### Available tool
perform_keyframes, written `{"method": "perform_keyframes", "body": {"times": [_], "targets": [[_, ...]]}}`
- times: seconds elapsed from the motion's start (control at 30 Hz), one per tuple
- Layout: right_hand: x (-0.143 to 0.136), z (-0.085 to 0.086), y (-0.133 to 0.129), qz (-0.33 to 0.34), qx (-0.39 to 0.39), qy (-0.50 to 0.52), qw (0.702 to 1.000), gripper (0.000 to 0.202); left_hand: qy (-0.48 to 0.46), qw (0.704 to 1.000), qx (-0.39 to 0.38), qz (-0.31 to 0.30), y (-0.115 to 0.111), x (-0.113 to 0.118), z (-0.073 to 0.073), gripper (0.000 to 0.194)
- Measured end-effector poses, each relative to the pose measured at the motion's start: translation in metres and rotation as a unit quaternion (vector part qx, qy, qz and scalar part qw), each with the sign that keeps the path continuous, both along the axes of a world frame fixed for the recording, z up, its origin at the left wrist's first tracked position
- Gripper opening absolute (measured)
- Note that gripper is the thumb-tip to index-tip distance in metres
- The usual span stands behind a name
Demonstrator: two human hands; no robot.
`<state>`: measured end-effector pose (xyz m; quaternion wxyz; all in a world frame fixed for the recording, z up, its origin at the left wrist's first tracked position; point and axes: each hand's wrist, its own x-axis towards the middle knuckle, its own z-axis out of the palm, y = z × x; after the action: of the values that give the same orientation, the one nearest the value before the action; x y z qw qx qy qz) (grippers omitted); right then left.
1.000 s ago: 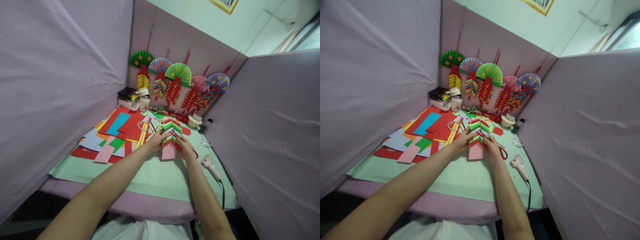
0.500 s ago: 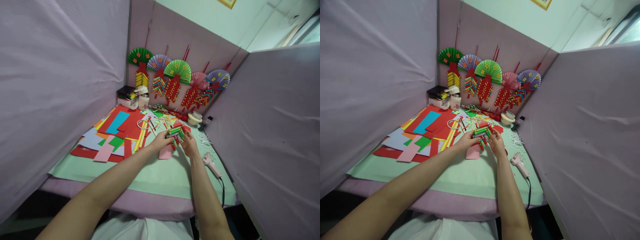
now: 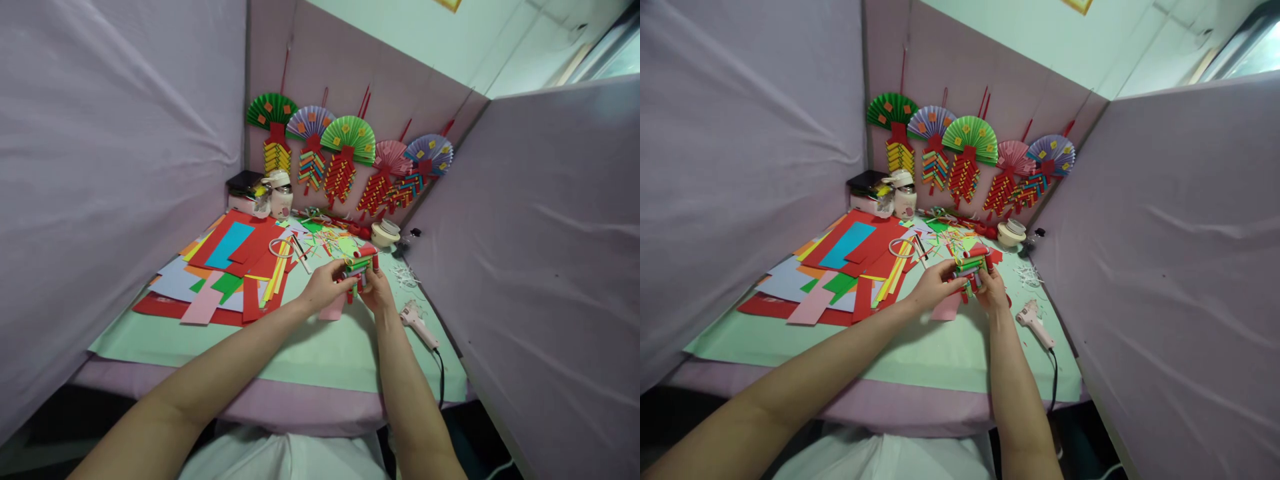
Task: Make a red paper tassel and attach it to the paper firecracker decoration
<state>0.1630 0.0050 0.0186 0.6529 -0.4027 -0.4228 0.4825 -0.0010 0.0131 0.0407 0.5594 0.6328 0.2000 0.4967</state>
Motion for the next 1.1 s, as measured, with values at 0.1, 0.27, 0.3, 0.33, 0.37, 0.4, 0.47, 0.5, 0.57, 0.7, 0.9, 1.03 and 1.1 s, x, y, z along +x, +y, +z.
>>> {"method": "perform_keyframes", "body": {"times": [0.1, 0.27, 0.3, 0.33, 0.37, 0.4, 0.47, 0.5, 0.57, 0.7, 0.9, 1.03, 1.1], "targets": [[0.002, -0.001, -0.001, -0.001, -0.004, -0.005, 1.0, 0.043, -0.051, 0.997, -0.049, -0.036, 0.0, 0.001, 0.003, 0.032], [0.005, -0.004, -0.001, -0.012, -0.015, -0.05, 0.999, 0.044, -0.117, 0.968, -0.214, -0.052, 0.009, -0.001, 0.003, 0.03], [0.006, -0.004, -0.001, -0.008, -0.016, -0.05, 0.999, 0.044, -0.13, 0.962, -0.233, -0.058, 0.01, -0.001, 0.003, 0.029], [0.006, -0.005, -0.002, -0.001, -0.016, -0.045, 0.999, 0.045, -0.14, 0.957, -0.245, -0.064, 0.011, -0.002, 0.004, 0.027], [0.007, -0.005, -0.002, 0.009, -0.016, -0.037, 0.999, 0.046, -0.148, 0.954, -0.252, -0.068, 0.011, -0.003, 0.004, 0.027], [0.007, -0.005, -0.003, 0.018, -0.016, -0.028, 0.999, 0.047, -0.152, 0.952, -0.256, -0.072, 0.011, -0.003, 0.005, 0.026], [0.008, -0.006, -0.003, 0.028, -0.018, -0.017, 0.999, 0.048, -0.155, 0.95, -0.258, -0.08, 0.01, -0.004, 0.006, 0.026], [0.008, -0.007, -0.003, 0.026, -0.021, -0.018, 0.999, 0.048, -0.156, 0.95, -0.257, -0.082, 0.01, -0.004, 0.006, 0.025], [0.009, -0.008, -0.003, 0.015, -0.022, -0.028, 0.999, 0.048, -0.159, 0.949, -0.259, -0.078, 0.009, -0.004, 0.006, 0.023], [0.011, -0.01, -0.002, 0.037, 0.001, -0.003, 0.999, 0.051, -0.168, 0.946, -0.269, -0.068, 0.008, -0.004, 0.007, 0.019], [0.009, -0.008, -0.002, 0.062, -0.003, 0.019, 0.998, 0.051, -0.183, 0.948, -0.256, -0.06, 0.004, -0.005, 0.01, 0.015], [0.009, -0.003, -0.007, 0.048, 0.018, 0.043, 0.998, 0.04, -0.18, 0.951, -0.249, -0.023, 0.01, -0.007, 0.009, 0.013], [0.012, 0.001, -0.011, 0.034, 0.033, 0.07, 0.996, 0.034, -0.185, 0.948, -0.26, 0.003, 0.019, -0.008, 0.009, 0.012]]}}
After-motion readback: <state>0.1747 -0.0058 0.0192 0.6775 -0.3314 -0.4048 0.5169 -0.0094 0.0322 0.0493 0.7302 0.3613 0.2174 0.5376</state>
